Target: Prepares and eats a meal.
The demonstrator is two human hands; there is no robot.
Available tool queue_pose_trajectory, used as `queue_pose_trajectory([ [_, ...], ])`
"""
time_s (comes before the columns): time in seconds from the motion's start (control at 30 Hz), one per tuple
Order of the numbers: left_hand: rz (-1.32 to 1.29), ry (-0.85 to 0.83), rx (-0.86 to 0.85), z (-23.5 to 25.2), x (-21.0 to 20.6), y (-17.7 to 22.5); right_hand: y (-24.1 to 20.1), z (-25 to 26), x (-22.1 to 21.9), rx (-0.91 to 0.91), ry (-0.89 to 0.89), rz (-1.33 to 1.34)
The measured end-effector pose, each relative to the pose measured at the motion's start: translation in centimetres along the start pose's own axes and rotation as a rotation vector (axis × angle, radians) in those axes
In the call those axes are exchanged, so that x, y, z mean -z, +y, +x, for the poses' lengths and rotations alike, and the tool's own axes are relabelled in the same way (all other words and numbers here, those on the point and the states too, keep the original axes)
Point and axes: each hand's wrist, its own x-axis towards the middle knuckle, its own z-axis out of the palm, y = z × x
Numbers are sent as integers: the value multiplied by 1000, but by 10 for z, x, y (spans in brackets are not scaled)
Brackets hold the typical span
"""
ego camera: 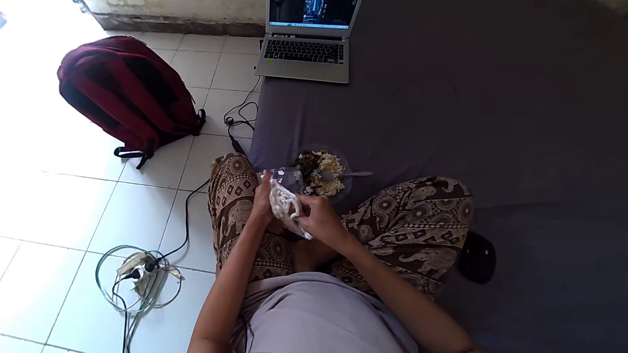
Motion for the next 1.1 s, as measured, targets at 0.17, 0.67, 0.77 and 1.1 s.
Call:
queue_pose_trajectory([
  [0.17,-19,-22,12,-2,3,-1,-1,0,2,-30,-20,51],
  [0.67,-269,-56,60,6,2,-1,0,-3,20,227,264,-47],
  [0.77,-263,-68,58,5,1,-2,-4,-3,19,335,319,-175],
  [1.1,-308,-94,67,3,2,1,-5,1,22,240,210,-396],
])
